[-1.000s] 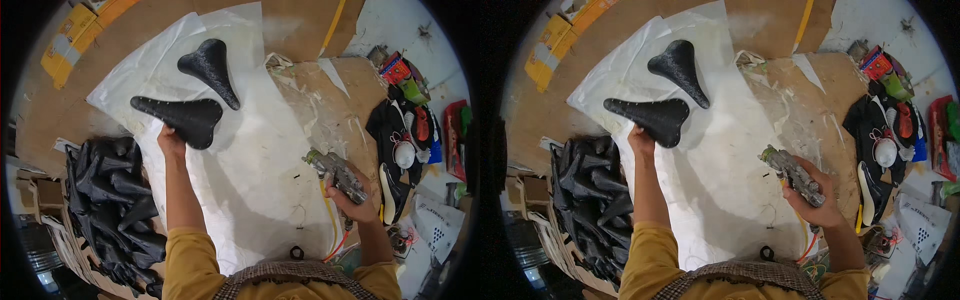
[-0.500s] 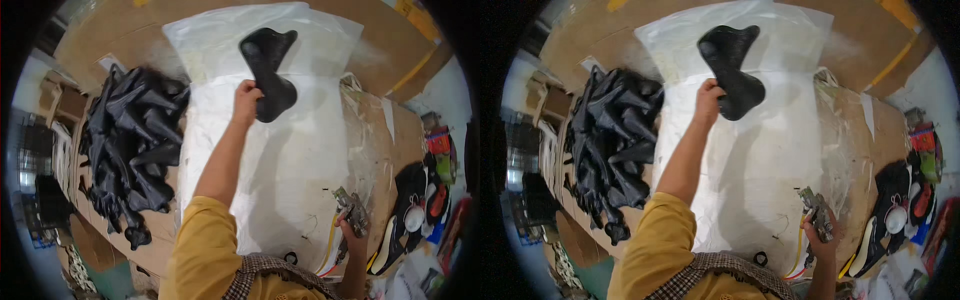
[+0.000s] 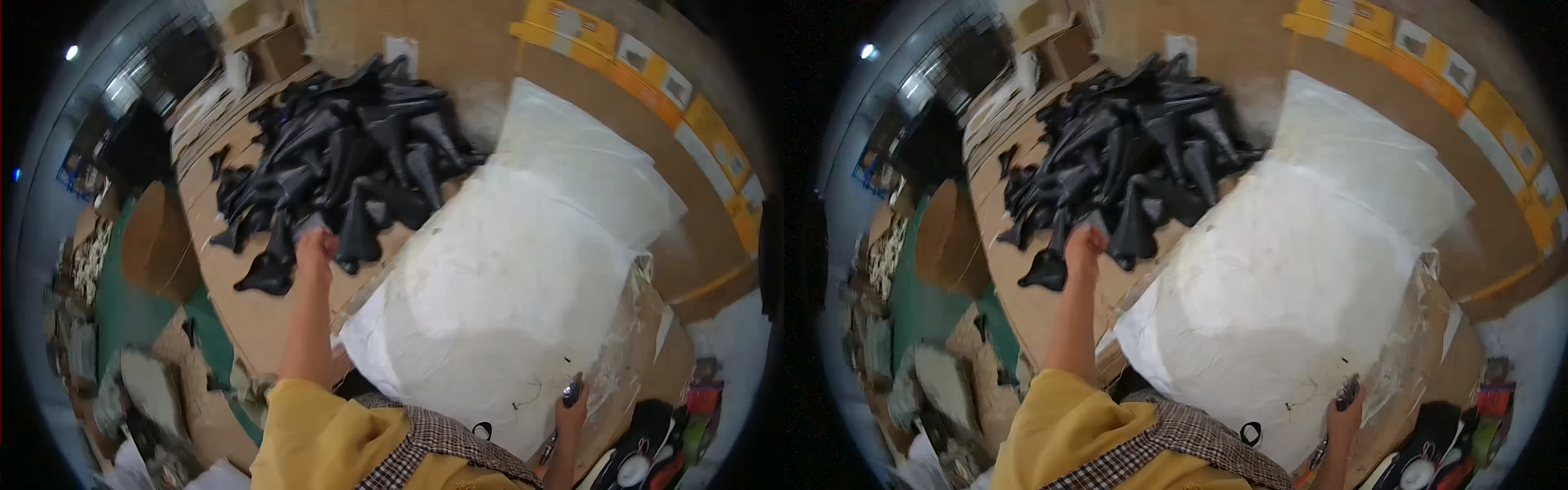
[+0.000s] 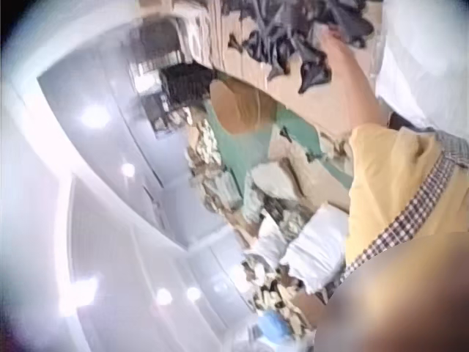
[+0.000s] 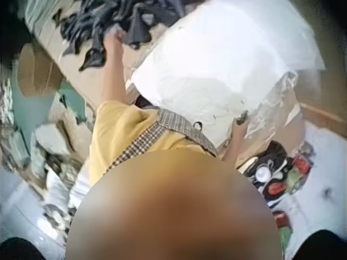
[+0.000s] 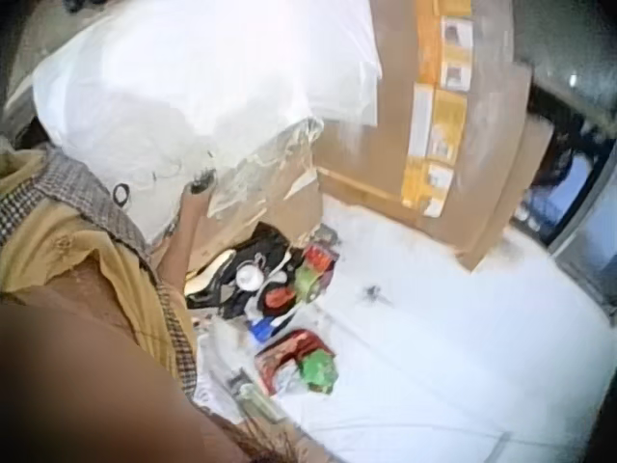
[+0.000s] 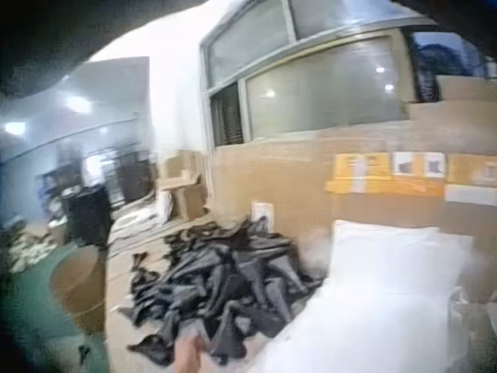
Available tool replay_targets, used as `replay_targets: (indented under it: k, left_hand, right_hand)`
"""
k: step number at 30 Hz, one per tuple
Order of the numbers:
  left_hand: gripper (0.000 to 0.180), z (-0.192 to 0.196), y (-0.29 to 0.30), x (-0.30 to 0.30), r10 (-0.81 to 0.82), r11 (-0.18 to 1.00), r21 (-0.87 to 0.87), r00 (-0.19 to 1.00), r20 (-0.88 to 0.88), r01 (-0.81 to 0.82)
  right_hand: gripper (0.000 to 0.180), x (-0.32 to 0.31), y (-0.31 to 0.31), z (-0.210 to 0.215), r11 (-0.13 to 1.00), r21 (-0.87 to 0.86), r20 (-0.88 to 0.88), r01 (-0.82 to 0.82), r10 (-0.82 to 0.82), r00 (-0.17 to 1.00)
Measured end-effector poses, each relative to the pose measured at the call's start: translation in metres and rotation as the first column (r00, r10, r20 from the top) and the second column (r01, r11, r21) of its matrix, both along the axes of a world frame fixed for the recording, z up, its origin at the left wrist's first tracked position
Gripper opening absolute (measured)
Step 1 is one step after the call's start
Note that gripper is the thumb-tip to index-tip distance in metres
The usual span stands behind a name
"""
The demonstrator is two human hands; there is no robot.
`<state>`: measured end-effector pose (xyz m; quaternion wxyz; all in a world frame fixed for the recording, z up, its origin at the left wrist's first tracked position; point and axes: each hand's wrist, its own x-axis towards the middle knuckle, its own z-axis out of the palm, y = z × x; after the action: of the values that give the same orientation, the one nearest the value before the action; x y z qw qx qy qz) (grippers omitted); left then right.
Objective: Sorting and moving black bicycle seats between a work table and a large storage sack.
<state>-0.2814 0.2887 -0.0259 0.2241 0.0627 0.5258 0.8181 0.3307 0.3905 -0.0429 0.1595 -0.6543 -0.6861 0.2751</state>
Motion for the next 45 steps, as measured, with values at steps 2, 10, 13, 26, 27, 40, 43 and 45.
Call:
replay_targets:
  k: [2, 10, 13, 26, 27, 40, 43, 45]
  left_hand:
    - [0.016, -0.050, -0.076, 0.048, 0.181, 0.972, -0.184, 0.963, 0.200, -0.145]
    - [0.010, -0.126, -0.279, 0.198, 0.333, 0.712, -0.698, 0.911, 0.244, -0.073]
    - [0.010, -0.139, -0.340, 0.233, 0.346, 0.650, -0.757, 0.910, 0.227, -0.058]
    - [0.011, -0.215, -0.517, 0.310, 0.690, 0.669, -0.703, 0.551, 0.468, -0.241]
    - [0.010, -0.221, -0.522, 0.313, 0.716, 0.647, -0.721, 0.524, 0.461, -0.248]
    - [0.010, -0.271, -0.615, 0.298, 0.849, 0.528, -0.663, 0.315, 0.424, -0.531]
    - [0.016, -0.299, -0.607, 0.281, 0.836, 0.549, -0.604, 0.395, 0.382, -0.578]
    - [0.020, -0.315, -0.597, 0.267, 0.870, 0.471, -0.699, 0.415, 0.267, -0.538]
  right_hand:
    - [0.072, 0.027, -0.005, -0.029, 0.981, 0.136, 0.148, 0.139, -0.159, 0.976]
    - [0.076, 0.054, -0.021, -0.036, 0.978, 0.073, 0.558, -0.196, 0.122, 0.820]
    - [0.074, 0.057, -0.028, -0.035, 0.955, 0.077, 0.540, -0.285, 0.200, 0.818]
    - [0.045, -0.139, -0.058, -0.007, 0.623, -0.273, 0.219, -0.733, 0.782, 0.583]
    - [0.045, -0.175, -0.085, -0.007, 0.539, -0.236, 0.203, -0.809, 0.841, 0.501]
    - [0.040, -0.484, -0.516, -0.108, -0.727, -0.159, -0.081, -0.668, 0.684, -0.725]
    - [0.038, -0.535, -0.551, -0.147, -0.775, -0.263, 0.061, -0.575, 0.581, -0.812]
    - [0.037, -0.569, -0.563, -0.178, -0.782, -0.368, 0.195, -0.503, 0.464, -0.864]
